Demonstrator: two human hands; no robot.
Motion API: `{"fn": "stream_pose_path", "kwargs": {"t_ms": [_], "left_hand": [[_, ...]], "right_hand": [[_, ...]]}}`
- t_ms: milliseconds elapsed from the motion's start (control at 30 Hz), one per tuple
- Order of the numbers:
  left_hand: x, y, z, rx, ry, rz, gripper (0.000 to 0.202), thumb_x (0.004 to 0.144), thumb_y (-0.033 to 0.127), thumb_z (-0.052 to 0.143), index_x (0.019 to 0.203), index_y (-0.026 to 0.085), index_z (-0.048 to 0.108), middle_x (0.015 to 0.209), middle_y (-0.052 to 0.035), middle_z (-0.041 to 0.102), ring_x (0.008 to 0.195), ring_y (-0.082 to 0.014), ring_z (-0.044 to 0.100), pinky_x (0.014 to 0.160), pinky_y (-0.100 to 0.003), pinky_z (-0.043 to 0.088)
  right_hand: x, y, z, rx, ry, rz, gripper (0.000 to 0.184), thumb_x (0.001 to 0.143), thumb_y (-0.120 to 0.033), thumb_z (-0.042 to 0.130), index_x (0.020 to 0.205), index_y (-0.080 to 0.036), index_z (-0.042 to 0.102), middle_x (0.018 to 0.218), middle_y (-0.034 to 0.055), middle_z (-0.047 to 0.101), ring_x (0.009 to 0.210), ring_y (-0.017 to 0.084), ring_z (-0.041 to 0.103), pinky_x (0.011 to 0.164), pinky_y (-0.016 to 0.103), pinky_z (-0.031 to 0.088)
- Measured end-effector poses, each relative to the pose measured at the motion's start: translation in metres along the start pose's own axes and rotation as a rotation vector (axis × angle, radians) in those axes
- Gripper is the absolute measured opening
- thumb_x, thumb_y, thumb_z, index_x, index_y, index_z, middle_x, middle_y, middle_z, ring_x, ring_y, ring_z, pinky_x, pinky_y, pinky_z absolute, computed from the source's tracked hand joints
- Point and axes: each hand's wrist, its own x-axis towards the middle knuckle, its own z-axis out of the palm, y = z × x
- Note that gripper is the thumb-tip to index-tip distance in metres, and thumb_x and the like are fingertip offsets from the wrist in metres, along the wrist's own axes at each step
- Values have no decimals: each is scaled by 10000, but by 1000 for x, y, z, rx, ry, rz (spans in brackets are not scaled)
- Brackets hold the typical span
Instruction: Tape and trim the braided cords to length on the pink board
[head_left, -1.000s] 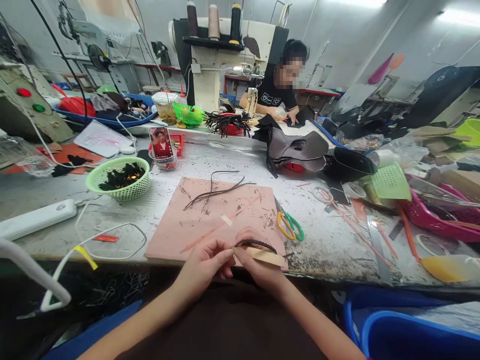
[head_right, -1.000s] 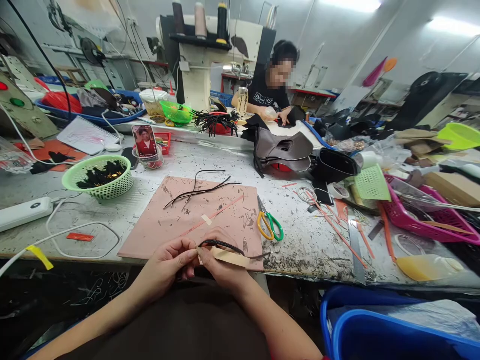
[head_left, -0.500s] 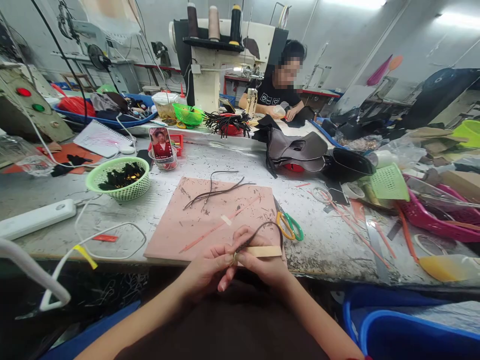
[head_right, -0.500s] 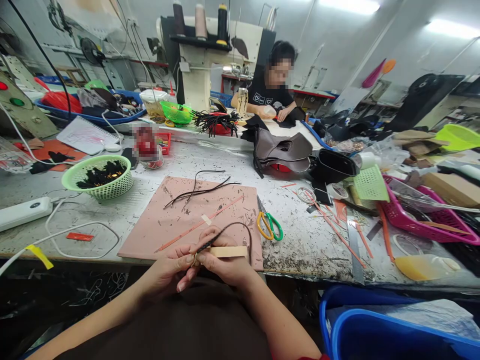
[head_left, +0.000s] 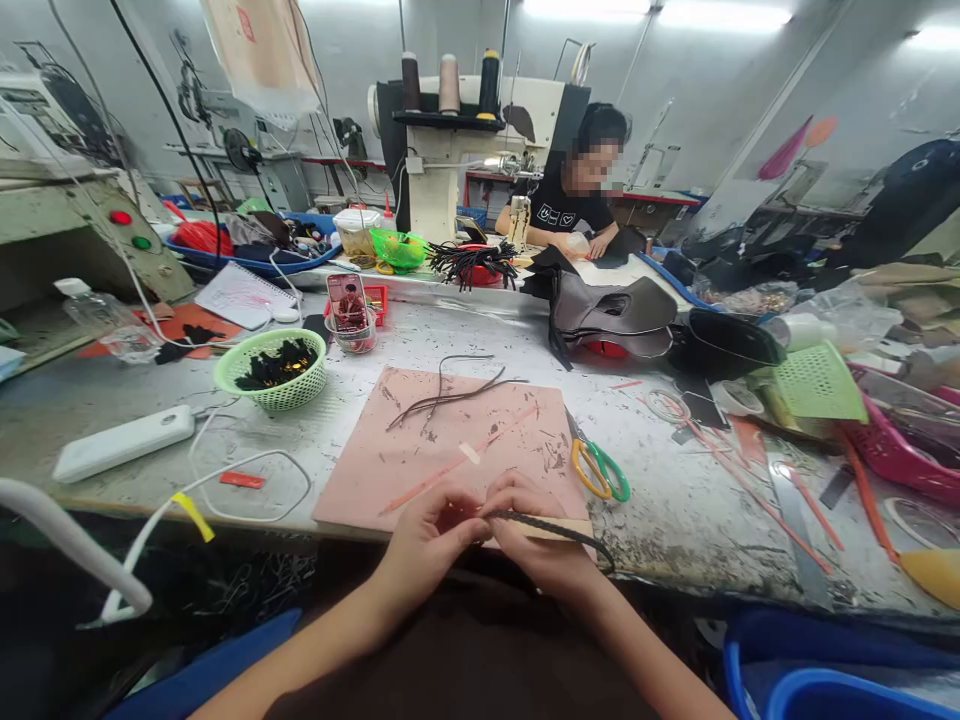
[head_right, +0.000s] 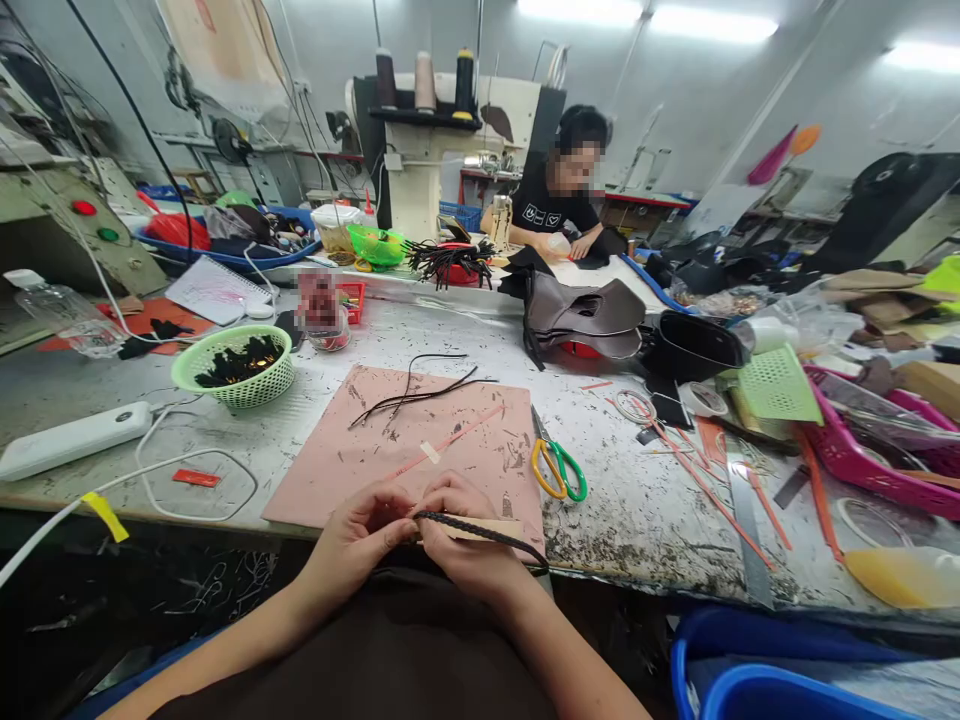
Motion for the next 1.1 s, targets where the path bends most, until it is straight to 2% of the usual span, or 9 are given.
{"fn": "stream_pose_path", "kwargs": {"t_ms": [267,400,533,633,733,800,933,1000,1100], "left_hand": [[-3,0,-3,303,62,379,115,722,215,605,719,260,711,721,-51,568,708,-194,531,674,-308,452],[-8,-7,-5,359,82,483,118,711,183,604,713,254,699,705,-63,600,678,-200,525,672,-315,437],[-6,-5,-6,222,180,389,22,652,239,668,670,241,656,723,-55,611,733,-207,535,731,-322,435],[6,-5,-4,-17,165,-73,131,617,273,688,672,214,584,601,14,566,535,-132,497,542,-259,432],[18,-15,-2,-144,129,-350,216,578,258,694,679,186,517,479,51,536,352,-73,392,359,-186,301],[23,-25,-2,-193,151,-413,229,564,230,699,622,168,486,457,29,548,339,-54,391,350,-163,279],[28,-35,-3,-309,236,-475,238,573,191,706,559,150,472,481,5,565,354,-28,399,361,-145,295],[30,-34,-4,-354,284,-480,223,584,172,712,570,147,491,507,3,578,365,-27,413,369,-143,324],[30,-29,-6,-393,326,-478,152,588,118,705,617,137,557,575,-9,619,402,-31,461,422,-148,402]], "right_hand": [[-5,-6,-1,37,10,64,121,728,-228,574,610,-202,574,696,-2,500,642,129,491,585,243,401],[-6,0,14,614,-34,323,141,645,-306,650,586,-203,575,655,-12,504,616,128,469,596,256,411],[-10,18,29,970,183,574,128,551,-294,692,583,-194,618,608,-12,520,584,119,473,602,256,434],[-13,35,7,734,364,502,222,534,-277,651,738,-197,684,692,14,577,580,126,491,514,239,407],[-12,55,-51,64,436,488,508,590,-269,528,1086,-205,621,758,21,605,547,138,501,449,240,370],[-10,67,-99,-647,324,613,430,696,-295,441,1062,-184,637,747,44,629,616,173,559,534,273,423],[-7,80,-176,-968,297,779,286,677,-359,543,623,-115,682,638,168,626,751,324,592,669,415,430],[-7,81,-194,-1060,292,823,273,658,-361,582,595,-109,668,675,211,633,785,363,594,680,451,427],[-8,82,-191,-1153,279,777,356,734,-372,521,812,-66,684,928,270,623,946,377,563,773,465,410]]}}
